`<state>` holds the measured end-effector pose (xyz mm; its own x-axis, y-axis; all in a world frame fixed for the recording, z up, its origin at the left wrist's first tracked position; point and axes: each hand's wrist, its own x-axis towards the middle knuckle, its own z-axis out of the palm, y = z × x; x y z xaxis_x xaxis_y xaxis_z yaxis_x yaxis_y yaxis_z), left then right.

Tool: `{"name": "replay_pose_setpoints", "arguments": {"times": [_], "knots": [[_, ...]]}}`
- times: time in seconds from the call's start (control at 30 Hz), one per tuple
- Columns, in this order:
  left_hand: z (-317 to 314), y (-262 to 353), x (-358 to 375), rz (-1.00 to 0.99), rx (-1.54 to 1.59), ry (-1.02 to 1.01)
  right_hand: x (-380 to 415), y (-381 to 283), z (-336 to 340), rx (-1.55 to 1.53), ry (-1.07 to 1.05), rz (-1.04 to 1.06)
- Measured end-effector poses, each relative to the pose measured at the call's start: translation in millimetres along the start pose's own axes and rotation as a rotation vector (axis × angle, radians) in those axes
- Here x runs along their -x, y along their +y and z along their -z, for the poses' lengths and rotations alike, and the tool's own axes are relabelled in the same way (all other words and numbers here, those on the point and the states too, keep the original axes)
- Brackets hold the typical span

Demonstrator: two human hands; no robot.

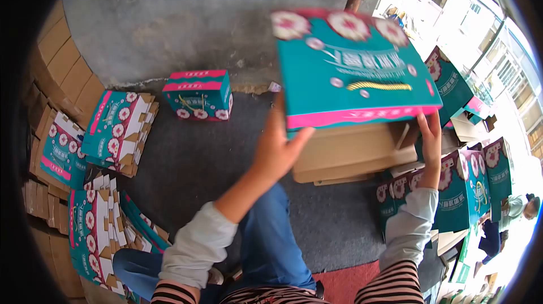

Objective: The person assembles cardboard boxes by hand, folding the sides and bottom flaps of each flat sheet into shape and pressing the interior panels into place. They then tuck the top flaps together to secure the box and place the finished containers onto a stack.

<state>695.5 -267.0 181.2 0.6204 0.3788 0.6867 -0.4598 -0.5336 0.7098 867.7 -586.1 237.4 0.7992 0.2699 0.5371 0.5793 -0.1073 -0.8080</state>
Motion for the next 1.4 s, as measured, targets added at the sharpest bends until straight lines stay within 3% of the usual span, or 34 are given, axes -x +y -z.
{"name": "replay_pose_setpoints", "arguments": {"times": [0.1, 0.2, 0.3, 0.33, 0.37, 0.5, 0.6, 0.73, 0.77, 0.8, 0.83, 0.93, 1.0, 1.13, 1.2, 1.27, 1.33, 1.4], "knots": [[-88.0, -31.7, 5.2, 0.062, 0.007, -0.117, 8.6, 70.9, 70.7, 0.022, -0.039, -0.153], [-122.2, -27.3, 7.4, 0.212, -0.127, -0.259, 32.5, 118.1, 85.5, 0.095, 0.096, -0.272], [-147.3, -22.0, 7.4, 0.236, -0.110, -0.300, 26.9, 139.5, 89.3, -0.110, 0.294, -0.267], [-161.1, -28.2, 9.8, 0.124, -0.133, -0.207, 20.2, 147.1, 92.5, -0.038, 0.321, -0.181], [-171.9, -32.8, 10.6, 0.148, -0.084, -0.184, 14.8, 152.4, 99.2, -0.029, 0.314, -0.237], [-197.3, -34.5, 10.9, 0.193, -0.001, -0.194, -10.7, 175.2, 128.9, 0.020, 0.341, -0.381], [-201.6, -30.1, 16.6, 0.207, -0.028, -0.289, -16.4, 188.4, 130.2, -0.004, 0.439, -0.320], [-204.2, -35.0, 17.3, 0.239, -0.011, -0.246, -8.3, 201.4, 136.3, 0.206, 0.432, -0.419], [-201.1, -33.1, 17.0, 0.234, -0.048, -0.267, -4.3, 215.0, 145.2, 0.367, 0.476, -0.321], [-194.2, -30.8, 15.5, 0.229, -0.093, -0.286, 1.6, 226.0, 143.0, 0.516, 0.518, -0.215], [-186.3, -30.5, 14.1, 0.227, -0.143, -0.299, 9.9, 216.5, 130.7, 0.383, 0.583, -0.128], [-159.2, -35.0, 10.5, 0.182, -0.348, -0.246, 59.7, 112.7, 39.8, 0.616, 0.490, 0.100], [-126.3, -24.0, 6.2, 0.135, -0.413, -0.232, 95.9, 49.7, -26.8, 0.835, 0.248, 0.330], [-14.8, 19.3, 40.2, -0.107, -0.421, -0.141, 160.8, 13.8, -114.2, 0.732, -0.187, 0.224], [54.6, 32.2, 92.8, -0.040, -0.521, -0.311, 177.4, 0.2, -150.1, 0.570, -0.361, 0.227], [119.7, 45.3, 152.9, 0.053, -0.535, -0.347, 176.0, -26.5, -184.9, 0.405, -0.471, 0.259], [167.2, 55.6, 222.3, 0.516, -0.432, -0.513, 168.8, -58.1, -217.1, 0.310, -0.586, 0.306], [219.4, 91.5, 261.9, 0.676, -0.490, -0.602, 161.3, -93.9, -250.2, 0.211, -0.682, 0.392]]}}
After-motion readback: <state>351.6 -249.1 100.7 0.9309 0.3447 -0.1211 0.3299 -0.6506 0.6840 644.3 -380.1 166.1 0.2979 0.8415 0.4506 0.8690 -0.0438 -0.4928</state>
